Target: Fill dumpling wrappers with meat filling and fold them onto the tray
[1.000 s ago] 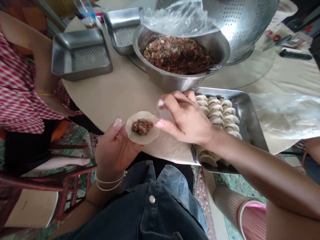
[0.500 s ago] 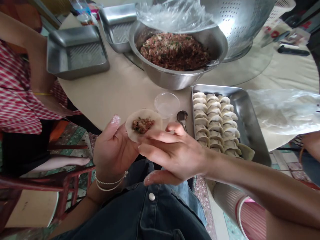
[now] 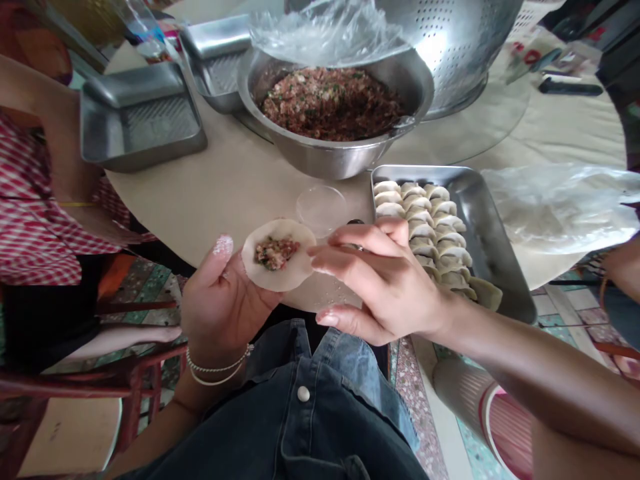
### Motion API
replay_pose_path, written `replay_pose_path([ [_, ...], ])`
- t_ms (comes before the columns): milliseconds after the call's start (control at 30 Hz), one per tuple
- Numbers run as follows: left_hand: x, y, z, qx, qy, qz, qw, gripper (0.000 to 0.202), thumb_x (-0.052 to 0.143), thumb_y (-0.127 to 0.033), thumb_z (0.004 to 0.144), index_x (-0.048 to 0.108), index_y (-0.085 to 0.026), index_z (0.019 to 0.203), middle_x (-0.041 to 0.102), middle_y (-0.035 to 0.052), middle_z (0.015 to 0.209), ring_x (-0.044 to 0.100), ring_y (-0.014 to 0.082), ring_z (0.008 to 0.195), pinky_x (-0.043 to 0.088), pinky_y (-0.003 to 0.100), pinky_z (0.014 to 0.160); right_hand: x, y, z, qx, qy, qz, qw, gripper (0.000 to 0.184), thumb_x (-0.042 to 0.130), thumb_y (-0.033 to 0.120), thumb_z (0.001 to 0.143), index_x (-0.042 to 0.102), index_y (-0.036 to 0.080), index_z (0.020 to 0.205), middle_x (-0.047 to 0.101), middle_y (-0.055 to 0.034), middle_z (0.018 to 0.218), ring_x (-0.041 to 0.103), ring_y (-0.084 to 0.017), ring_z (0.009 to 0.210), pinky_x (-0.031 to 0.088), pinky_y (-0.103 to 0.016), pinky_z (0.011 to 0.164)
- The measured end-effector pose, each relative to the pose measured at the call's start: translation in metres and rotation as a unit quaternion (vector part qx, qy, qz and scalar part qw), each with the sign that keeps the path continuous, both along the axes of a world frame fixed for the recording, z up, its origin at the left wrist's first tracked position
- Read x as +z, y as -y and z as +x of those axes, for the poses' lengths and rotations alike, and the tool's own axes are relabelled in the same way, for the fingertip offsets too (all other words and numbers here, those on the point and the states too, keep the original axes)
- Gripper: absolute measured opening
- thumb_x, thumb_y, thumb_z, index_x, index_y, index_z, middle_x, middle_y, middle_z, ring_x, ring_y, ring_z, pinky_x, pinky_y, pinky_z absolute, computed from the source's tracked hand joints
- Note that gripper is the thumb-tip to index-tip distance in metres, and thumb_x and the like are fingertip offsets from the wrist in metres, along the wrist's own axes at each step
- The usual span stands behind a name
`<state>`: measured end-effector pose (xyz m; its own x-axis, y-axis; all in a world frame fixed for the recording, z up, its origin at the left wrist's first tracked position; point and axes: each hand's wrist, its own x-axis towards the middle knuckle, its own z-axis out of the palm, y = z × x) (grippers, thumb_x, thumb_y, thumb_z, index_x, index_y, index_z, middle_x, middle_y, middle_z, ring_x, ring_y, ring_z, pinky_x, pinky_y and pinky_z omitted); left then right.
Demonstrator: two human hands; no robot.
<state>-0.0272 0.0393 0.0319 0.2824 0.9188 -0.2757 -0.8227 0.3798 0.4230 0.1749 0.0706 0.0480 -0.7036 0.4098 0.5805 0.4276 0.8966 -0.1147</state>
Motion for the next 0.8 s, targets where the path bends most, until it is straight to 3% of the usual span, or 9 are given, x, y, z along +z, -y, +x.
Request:
replay_pose_path([
  [133, 0.0, 0.001, 0.0, -0.05, 0.009, 0.013, 0.999, 0.057, 0.026, -0.045, 0.098, 0.057, -0.009, 0.129, 0.062, 0.0148, 0.132, 0.039, 0.0295, 0.141, 0.033, 0.047, 0.116, -0.001, -0.004, -0.003, -0.043, 0.048, -0.011, 0.998, 0.052, 0.035, 0.056, 0.096, 0.044, 0.016, 0.128, 0.062, -0.0123, 0.125, 0.057, -0.023, 0.112, 0.034, -0.041, 0.086],
  [267, 0.001, 0.0, -0.001, 0.003, -0.012, -0.001, 1.0, 0.055, 0.025, -0.04, 0.099, 0.056, -0.008, 0.131, 0.066, 0.0153, 0.126, 0.043, 0.0293, 0.138, 0.035, 0.048, 0.115, -0.01, 0.003, -0.003, -0.023, 0.021, 0.002, 1.0, 0.051, 0.043, 0.051, 0.095, 0.043, 0.016, 0.133, 0.066, -0.0094, 0.118, 0.059, -0.023, 0.11, 0.034, -0.04, 0.087],
  [367, 0.002, 0.0, -0.003, 0.018, -0.018, -0.011, 1.0, 0.053, 0.028, -0.04, 0.098, 0.056, -0.008, 0.129, 0.066, 0.0161, 0.126, 0.045, 0.0304, 0.136, 0.036, 0.049, 0.114, -0.013, 0.014, -0.003, 0.023, -0.008, 0.019, 1.0, 0.038, 0.05, 0.046, 0.093, 0.053, 0.02, 0.121, 0.07, -0.0051, 0.109, 0.06, -0.018, 0.107, 0.037, -0.037, 0.083],
  [500, 0.006, 0.003, -0.002, -0.044, 0.001, -0.005, 0.999, 0.054, 0.028, -0.044, 0.098, 0.06, -0.008, 0.122, 0.067, 0.0166, 0.124, 0.046, 0.0314, 0.136, 0.036, 0.049, 0.113, -0.013, 0.026, -0.008, 0.063, -0.039, 0.069, 0.995, 0.014, 0.063, 0.029, 0.084, 0.06, 0.024, 0.096, 0.072, 0.0, 0.106, 0.058, -0.013, 0.11, 0.039, -0.032, 0.077],
  [633, 0.006, 0.007, -0.004, -0.097, 0.022, -0.006, 0.995, 0.056, 0.026, -0.047, 0.097, 0.06, -0.009, 0.12, 0.067, 0.017, 0.124, 0.048, 0.0324, 0.133, 0.037, 0.048, 0.112, -0.013, 0.031, -0.006, 0.027, -0.02, 0.116, 0.993, 0.012, 0.064, 0.021, 0.081, 0.062, 0.027, 0.091, 0.072, 0.0053, 0.108, 0.057, -0.01, 0.108, 0.037, -0.033, 0.083],
  [800, 0.005, 0.011, -0.006, -0.101, 0.02, -0.009, 0.995, 0.054, 0.03, -0.046, 0.097, 0.056, -0.009, 0.127, 0.063, 0.0177, 0.13, 0.047, 0.0335, 0.134, 0.035, 0.051, 0.113, -0.015, 0.036, 0.002, -0.055, -0.079, 0.14, 0.985, 0.011, 0.068, 0.022, 0.078, 0.064, 0.028, 0.086, 0.073, 0.008, 0.1, 0.06, -0.014, 0.094, 0.034, -0.036, 0.077],
])
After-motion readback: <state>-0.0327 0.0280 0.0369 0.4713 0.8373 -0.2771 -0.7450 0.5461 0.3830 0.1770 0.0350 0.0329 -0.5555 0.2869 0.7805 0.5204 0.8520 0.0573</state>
